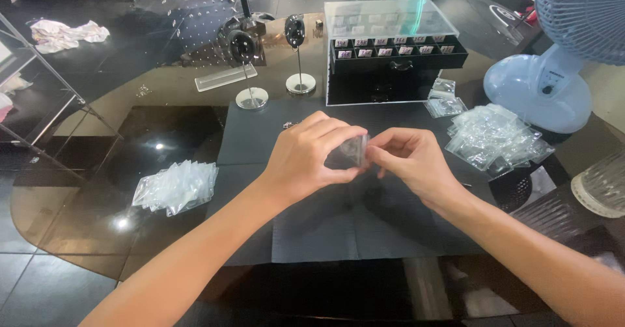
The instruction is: The person repeatedly picks up small metal components from a pile on a black mat using tweezers and places them into small clear plastic bags. The person then sets the filled bags aside on the table.
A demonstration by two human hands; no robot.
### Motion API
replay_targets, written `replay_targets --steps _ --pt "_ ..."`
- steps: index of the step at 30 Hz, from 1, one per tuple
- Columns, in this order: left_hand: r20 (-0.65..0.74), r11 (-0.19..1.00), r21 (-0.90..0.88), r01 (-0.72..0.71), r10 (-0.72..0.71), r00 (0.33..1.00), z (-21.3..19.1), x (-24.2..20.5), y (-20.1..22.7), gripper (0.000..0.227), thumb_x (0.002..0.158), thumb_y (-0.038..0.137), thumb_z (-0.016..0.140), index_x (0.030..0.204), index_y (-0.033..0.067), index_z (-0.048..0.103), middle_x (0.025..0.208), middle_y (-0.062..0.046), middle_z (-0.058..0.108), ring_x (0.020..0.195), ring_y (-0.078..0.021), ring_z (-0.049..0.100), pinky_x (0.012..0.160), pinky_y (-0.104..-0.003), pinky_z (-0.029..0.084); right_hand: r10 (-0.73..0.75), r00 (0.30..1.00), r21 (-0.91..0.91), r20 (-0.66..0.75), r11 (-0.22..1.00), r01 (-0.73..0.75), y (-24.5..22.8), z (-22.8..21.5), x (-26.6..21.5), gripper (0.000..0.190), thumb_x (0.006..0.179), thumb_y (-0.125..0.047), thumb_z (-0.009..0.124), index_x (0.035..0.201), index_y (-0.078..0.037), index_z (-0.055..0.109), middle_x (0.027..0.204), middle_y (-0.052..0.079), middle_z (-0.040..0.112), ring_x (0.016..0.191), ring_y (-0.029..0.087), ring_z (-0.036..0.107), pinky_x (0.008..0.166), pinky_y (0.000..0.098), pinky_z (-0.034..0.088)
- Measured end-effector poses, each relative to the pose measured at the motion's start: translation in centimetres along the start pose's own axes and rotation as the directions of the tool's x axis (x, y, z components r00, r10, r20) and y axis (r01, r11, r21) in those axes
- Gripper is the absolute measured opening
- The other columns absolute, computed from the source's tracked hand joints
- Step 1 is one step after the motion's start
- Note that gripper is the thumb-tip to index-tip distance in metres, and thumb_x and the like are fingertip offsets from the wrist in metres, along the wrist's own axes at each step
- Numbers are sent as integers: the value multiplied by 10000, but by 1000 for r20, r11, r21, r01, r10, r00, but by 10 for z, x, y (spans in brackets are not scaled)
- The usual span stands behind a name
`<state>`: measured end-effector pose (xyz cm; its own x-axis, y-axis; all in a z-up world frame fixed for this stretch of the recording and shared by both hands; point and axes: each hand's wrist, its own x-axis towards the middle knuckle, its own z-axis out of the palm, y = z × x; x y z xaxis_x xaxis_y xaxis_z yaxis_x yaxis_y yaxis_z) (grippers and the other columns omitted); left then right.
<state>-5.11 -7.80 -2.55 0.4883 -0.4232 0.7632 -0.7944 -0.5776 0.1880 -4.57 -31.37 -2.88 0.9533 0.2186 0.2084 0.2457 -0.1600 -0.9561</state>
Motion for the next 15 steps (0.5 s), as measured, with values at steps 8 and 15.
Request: replay_targets --steps 8,15 --pt "22 999 32 -20 19 1000 4 -2 -9 407 924 380 917 1261 178 809 1009 29 832 767 -127 733 671 -277 615 -35 999 -109 -10 994 33 -4 -4 1 125 945 -39 853 1050 25 871 837 193 849 817 226 817 613 304 671" --pt "-18 989 118 -92 95 995 1 0 -11 388 945 371 909 1282 203 815 1016 22 789 852 -175 733 701 -302 622 -26 996 -303 80 952 49 -34 -13 0 217 1011 -133 789 1177 -15 866 931 181 875 879 248 832 641 318 684"
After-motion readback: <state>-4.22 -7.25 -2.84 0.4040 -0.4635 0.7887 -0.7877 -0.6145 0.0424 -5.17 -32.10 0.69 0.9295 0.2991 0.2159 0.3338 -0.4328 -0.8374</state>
